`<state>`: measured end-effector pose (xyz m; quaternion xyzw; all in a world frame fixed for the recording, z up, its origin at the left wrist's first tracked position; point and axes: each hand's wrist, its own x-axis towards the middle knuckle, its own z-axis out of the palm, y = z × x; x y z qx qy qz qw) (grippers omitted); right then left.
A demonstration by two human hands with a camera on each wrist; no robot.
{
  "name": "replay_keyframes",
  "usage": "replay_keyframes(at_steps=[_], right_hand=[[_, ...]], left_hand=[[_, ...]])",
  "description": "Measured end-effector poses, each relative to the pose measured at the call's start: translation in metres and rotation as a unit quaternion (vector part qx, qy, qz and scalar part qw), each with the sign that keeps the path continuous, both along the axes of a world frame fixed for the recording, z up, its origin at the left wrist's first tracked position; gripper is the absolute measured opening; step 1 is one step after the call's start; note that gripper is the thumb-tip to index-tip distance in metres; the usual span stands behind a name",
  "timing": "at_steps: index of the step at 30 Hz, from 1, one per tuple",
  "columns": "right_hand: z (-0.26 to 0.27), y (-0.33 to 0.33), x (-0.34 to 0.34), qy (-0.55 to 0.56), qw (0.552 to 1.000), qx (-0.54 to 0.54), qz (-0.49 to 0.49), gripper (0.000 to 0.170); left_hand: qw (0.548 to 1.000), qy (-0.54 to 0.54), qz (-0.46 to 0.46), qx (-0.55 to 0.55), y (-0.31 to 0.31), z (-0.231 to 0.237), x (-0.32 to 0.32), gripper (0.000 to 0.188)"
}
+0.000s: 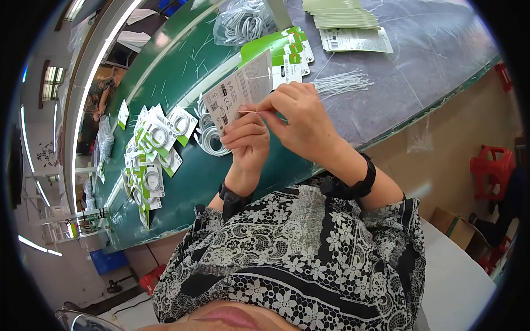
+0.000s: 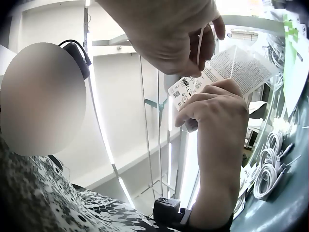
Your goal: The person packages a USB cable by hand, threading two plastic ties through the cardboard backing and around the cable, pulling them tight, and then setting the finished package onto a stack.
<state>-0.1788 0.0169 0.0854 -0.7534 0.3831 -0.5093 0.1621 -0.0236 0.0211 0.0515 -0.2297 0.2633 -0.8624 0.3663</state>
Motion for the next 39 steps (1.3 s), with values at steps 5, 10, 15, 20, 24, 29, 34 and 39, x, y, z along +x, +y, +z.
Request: replay_keyframes(at_steps=[5,10,15,20,24,29,34,39], right_hand=[[0.003,0.002,0.001,0.005,1.000,-0.008,-0.004,0.011],[0.002,0.001,0.004,0.004,1.000,-0.003,0.005,0.011],[-0.003,-0.005,0.010,-0.014,1.000,-0.020,0.005,0.016],[-0.026,-0.010,-0.002,-0.061,0.998,0.017,0.013,0.022],[-0.038,-0.009,-0.018,-0.155,0.974,0.166,0.014,0.027],[-0.020,-0.005,-0.032,-0.131,0.991,-0.011,-0.033,0.024],[-0.008,-0.002,-0.045,0.163,0.959,-0.226,-0.043,0.020],[-0.010,-0.004,-0.037,0.156,0.959,-0.236,0.011,0.017]], left_hand=[[1.000,-0.003,-0.002,-0.007,0.000,-0.002,-0.001,0.008],[1.000,-0.011,-0.015,0.020,0.003,-0.002,-0.001,0.012],[0.994,-0.074,0.004,-0.083,-0.001,-0.022,0.000,0.021],[0.877,-0.446,0.067,-0.166,-0.010,-0.009,0.006,0.035],[0.787,-0.571,0.093,-0.213,-0.013,-0.005,0.012,0.038],[0.707,-0.638,0.159,-0.259,-0.008,-0.001,0.010,0.034],[0.691,-0.642,0.157,-0.293,-0.005,-0.005,0.010,0.032],[0.702,-0.637,0.170,-0.271,0.006,0.005,0.005,0.033]])
